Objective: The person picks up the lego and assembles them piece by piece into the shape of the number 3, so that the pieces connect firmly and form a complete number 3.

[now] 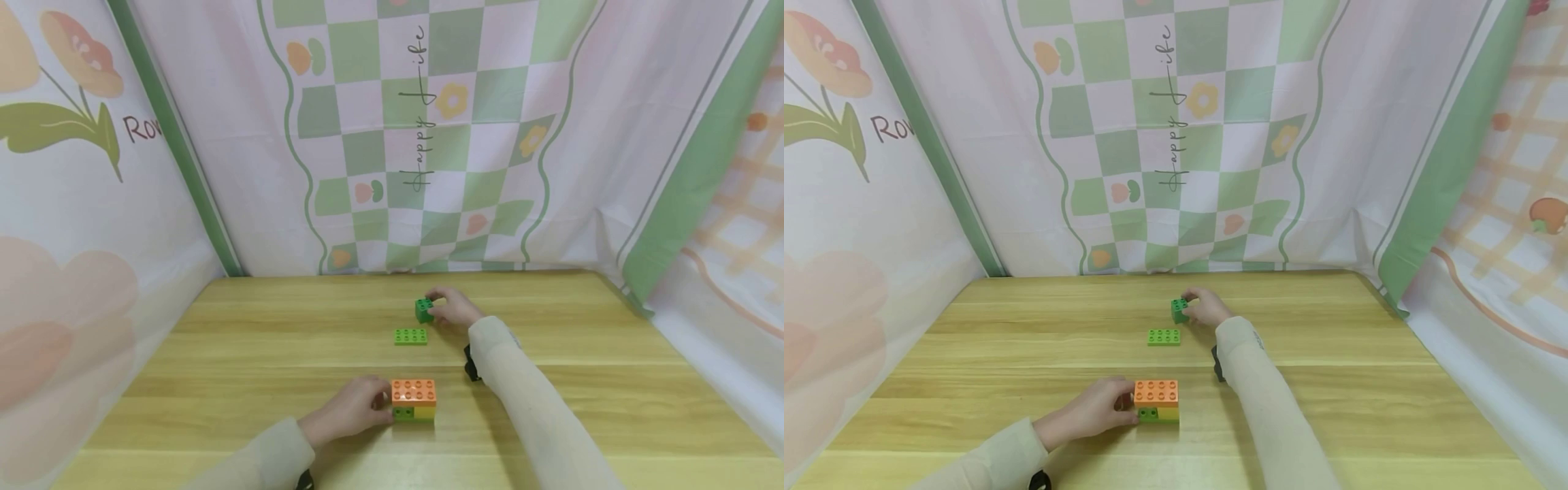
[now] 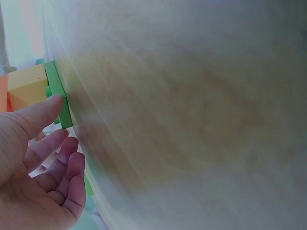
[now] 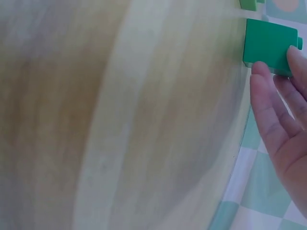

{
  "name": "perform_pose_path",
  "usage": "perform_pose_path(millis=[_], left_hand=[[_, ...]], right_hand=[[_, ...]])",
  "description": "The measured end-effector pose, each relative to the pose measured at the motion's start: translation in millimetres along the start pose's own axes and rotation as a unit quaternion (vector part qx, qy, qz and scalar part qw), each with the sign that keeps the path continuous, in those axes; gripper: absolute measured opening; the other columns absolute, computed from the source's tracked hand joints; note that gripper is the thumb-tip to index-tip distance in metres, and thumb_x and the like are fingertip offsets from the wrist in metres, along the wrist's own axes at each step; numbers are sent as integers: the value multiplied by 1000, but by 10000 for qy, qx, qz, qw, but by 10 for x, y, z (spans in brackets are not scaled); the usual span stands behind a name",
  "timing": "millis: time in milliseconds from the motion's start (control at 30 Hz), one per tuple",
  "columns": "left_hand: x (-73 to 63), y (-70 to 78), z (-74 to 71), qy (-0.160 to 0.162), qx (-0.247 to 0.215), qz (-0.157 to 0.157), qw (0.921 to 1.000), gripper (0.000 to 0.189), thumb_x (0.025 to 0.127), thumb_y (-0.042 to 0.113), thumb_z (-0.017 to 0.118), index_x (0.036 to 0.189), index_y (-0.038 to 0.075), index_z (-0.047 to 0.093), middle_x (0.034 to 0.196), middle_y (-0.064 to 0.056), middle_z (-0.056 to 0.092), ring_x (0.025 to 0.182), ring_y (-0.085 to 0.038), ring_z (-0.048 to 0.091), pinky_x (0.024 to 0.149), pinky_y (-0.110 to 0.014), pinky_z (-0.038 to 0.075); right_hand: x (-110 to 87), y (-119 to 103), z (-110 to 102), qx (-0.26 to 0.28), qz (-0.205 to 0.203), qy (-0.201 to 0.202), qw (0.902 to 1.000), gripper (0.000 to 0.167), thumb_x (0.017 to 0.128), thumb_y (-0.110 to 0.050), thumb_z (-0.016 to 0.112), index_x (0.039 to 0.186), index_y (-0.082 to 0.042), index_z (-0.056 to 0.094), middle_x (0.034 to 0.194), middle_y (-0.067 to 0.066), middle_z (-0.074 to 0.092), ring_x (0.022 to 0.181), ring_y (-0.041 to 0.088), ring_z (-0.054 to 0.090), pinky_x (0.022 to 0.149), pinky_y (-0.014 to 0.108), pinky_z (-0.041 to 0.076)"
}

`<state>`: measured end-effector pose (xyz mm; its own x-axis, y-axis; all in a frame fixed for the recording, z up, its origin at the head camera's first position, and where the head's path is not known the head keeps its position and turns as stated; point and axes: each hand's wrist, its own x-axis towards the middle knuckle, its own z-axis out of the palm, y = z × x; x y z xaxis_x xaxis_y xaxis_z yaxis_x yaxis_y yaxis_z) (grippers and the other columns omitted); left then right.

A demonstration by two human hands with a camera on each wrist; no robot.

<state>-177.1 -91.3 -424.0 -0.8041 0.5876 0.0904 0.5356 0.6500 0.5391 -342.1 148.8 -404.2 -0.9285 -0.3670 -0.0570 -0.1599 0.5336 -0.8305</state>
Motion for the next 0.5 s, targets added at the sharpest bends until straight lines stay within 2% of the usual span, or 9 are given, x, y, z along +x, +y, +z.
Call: perform_pose_path(millis=[267,500], left_hand=[[4,-7,6,-7,-6,8,10000,23,73,20,75,92,11,64,76,10,52,67,-3,48,60,-17,42],[3,-5,11,-16,-27,-51,10000,23,73,20,75,92,11,64,76,10,52,68,-3,48,61,-17,42]], right_hand=[[-2,43,-14,68,-150,101,9998,45,87,-2,59,128,6,44,126,25,46,83,26,61,72,35,51],[-67,-28,-28,330,-213,173,9991,48,86,2,59,130,8,42,126,26,44,81,34,61,72,39,52]])
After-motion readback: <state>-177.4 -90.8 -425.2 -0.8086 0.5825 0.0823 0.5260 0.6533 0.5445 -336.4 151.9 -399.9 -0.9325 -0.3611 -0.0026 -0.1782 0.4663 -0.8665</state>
